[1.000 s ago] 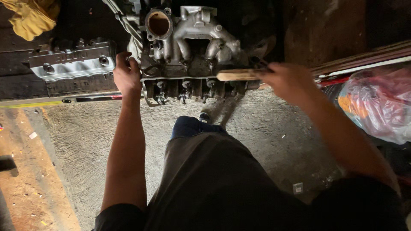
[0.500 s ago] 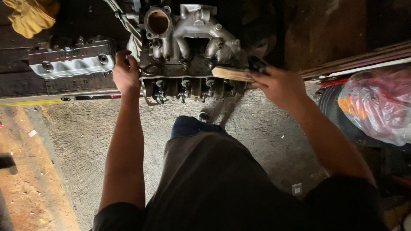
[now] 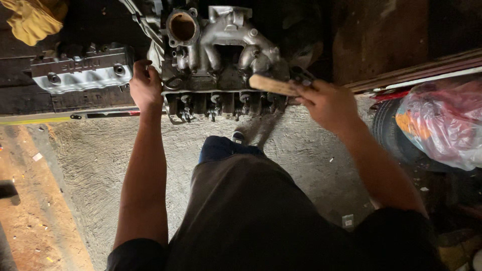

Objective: The person scrubs a disassembled engine block with a wire brush, focusing on the intake manifold and cylinder head areas. The person holds the engine steady with one hand while scrubbing with the other, occasionally repositioning the engine to access different surfaces.

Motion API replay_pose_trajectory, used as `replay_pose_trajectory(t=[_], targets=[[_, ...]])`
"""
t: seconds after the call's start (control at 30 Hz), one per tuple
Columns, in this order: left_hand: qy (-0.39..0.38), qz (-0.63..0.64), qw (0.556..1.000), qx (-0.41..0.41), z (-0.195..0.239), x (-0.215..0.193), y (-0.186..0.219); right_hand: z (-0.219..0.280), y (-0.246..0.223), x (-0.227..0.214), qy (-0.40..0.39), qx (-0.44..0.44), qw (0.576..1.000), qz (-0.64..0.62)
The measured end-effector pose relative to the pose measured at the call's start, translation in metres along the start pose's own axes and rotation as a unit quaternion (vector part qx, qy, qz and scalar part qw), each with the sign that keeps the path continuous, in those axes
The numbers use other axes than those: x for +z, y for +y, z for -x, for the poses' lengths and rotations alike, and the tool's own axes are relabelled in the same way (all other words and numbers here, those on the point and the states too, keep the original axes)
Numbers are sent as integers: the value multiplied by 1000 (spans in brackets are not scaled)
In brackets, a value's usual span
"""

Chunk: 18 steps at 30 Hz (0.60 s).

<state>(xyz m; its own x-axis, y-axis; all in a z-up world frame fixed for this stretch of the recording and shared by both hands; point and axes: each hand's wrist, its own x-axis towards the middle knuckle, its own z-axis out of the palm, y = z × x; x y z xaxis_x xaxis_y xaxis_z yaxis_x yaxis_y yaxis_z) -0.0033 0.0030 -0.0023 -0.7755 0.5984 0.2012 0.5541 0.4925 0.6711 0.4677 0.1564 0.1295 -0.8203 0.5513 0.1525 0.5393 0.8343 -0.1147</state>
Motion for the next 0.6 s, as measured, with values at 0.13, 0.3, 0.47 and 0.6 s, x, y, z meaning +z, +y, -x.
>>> replay_pose_trajectory(t=[0.13,0.3,0.47,0.6], targets=[[-2,8,1000,5,-2,3,-6,9,12,-5,-39,51,998,19],[-13,11,1000,-8,-6,7,-7,24,29,-38,-24,106,993,50],[-4,9,1000,7,-2,1,-3,9,0,-10,19,66,997,-45],[7,33,999,21,1,-2,2,5,-10,7,55,3,998,-41]])
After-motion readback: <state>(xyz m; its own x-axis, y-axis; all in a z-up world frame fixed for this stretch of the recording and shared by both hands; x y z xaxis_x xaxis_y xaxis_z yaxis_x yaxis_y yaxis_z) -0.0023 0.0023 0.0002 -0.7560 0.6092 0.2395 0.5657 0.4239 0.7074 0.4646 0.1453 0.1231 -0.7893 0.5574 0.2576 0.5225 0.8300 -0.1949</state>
